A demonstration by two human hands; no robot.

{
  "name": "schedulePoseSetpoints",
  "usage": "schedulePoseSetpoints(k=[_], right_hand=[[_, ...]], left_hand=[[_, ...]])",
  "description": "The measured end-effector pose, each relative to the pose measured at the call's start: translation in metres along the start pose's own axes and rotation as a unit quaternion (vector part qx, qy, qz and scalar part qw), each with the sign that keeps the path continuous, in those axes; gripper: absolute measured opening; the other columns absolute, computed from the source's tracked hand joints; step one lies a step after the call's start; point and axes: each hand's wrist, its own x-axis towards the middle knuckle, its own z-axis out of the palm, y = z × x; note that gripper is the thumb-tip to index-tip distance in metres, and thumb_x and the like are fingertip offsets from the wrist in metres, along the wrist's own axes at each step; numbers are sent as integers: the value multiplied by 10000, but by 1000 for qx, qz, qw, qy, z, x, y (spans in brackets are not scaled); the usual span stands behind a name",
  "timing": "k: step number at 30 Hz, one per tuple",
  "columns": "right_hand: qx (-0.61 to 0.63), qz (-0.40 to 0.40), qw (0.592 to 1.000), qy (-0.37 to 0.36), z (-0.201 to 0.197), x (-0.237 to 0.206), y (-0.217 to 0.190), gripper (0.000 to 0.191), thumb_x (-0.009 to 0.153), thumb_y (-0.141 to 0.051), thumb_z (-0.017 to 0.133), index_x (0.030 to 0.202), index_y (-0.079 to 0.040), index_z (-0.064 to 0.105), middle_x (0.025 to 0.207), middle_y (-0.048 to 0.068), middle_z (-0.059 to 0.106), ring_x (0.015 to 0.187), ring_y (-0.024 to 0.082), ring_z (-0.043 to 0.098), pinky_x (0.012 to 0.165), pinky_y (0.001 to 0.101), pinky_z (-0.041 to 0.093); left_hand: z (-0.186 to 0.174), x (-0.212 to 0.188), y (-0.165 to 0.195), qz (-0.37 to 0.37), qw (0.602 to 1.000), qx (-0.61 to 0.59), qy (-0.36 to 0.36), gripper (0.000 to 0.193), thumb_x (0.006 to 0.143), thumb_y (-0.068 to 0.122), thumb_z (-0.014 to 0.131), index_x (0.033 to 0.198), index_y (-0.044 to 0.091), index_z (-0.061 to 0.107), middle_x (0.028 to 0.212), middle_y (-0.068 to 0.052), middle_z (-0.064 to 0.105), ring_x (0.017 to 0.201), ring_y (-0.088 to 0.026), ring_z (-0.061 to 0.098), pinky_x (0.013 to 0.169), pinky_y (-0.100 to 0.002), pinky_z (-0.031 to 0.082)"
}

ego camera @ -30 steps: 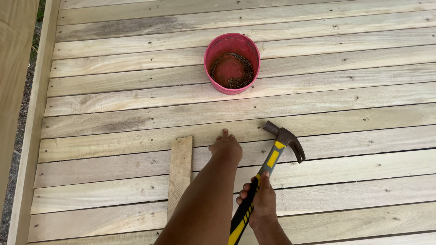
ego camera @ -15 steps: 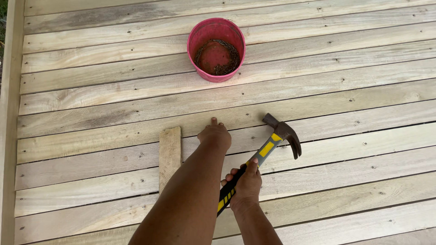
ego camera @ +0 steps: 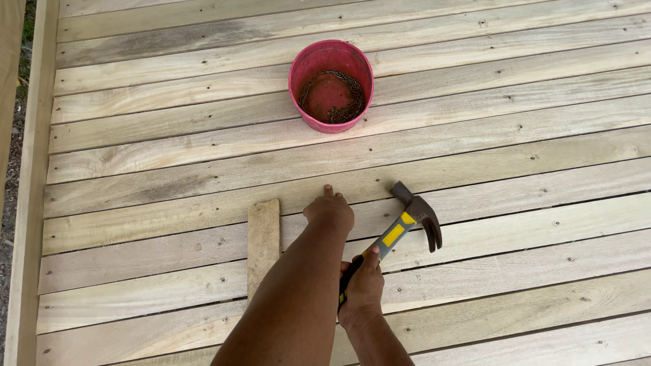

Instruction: The person hammers nails into the wooden slats of a furniture frame using a claw hammer, holding a small wood block against the slats as a spacer, and reaches into a pink bucket of nails to retrieve fasteners while working along the frame.

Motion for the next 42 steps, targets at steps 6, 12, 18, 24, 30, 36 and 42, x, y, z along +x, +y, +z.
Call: schedulePoseSetpoints(k=[6, 12, 18, 24, 30, 36, 42], right_hand=[[21, 9, 1000, 8, -11, 4, -12, 491, 1024, -599, 391, 889, -132, 461, 664, 33, 476, 562, 176, 469, 528, 358, 445], [30, 1, 999, -25, 4, 3, -4, 469, 1038, -573, 448, 860, -139, 433, 666, 38, 492, 575, 179, 491, 548, 350, 470], [65, 10, 998, 11, -5, 2, -18, 489, 1022, -604, 410, 869, -140, 434, 672, 32, 470, 562, 175, 466, 527, 353, 452], [-20, 10, 1000, 5, -3, -5, -9, 465, 1023, -577, 434, 895, -130, 447, 683, 51, 489, 561, 180, 473, 521, 338, 455], [-137, -37, 989, 51, -23, -6, -37, 438, 1039, -536, 445, 920, -114, 459, 657, 50, 486, 522, 163, 481, 497, 351, 469], [-479, -116, 860, 134, -73, 7, -65, 405, 959, -492, 631, 984, -88, 631, 649, 73, 578, 468, 152, 530, 466, 350, 504], [-700, -169, 683, 125, -140, 64, -117, 410, 898, -460, 758, 911, -51, 728, 647, 75, 642, 565, 164, 568, 567, 367, 511]], left_hand=[[-3, -1, -1, 4, 1000, 1, -3, 750, 1004, 136, 460, 1665, 202, 111, 1752, -20, -66, 1500, -277, 373, 1091, -496, 482], [-2, -2, 0, 3, 1000, -8, -6, 747, 1009, 184, 474, 1663, 204, 114, 1748, -20, -58, 1530, -269, 311, 1114, -503, 456], [0, 0, -2, 6, 1000, -5, 2, 718, 1026, 177, 423, 1663, 226, 96, 1744, -9, -67, 1555, -260, 254, 1132, -514, 436], [3, 2, 1, 4, 1000, -5, -10, 730, 1024, 175, 442, 1666, 218, 96, 1746, -28, -76, 1568, -281, 214, 1144, -510, 417], [7, 4, -1, 7, 1000, -3, -1, 767, 1005, 129, 448, 1665, 235, 71, 1743, -3, -83, 1572, -250, 200, 1140, -484, 435], [13, 5, 1, 10, 999, -33, 10, 731, 1017, 168, 422, 1662, 258, 92, 1744, 36, -73, 1576, -221, 186, 1140, -502, 423], [17, 1, 1, 1, 998, -65, 18, 729, 1008, 184, 437, 1658, 262, 115, 1748, 69, -64, 1579, -190, 175, 1133, -518, 423]])
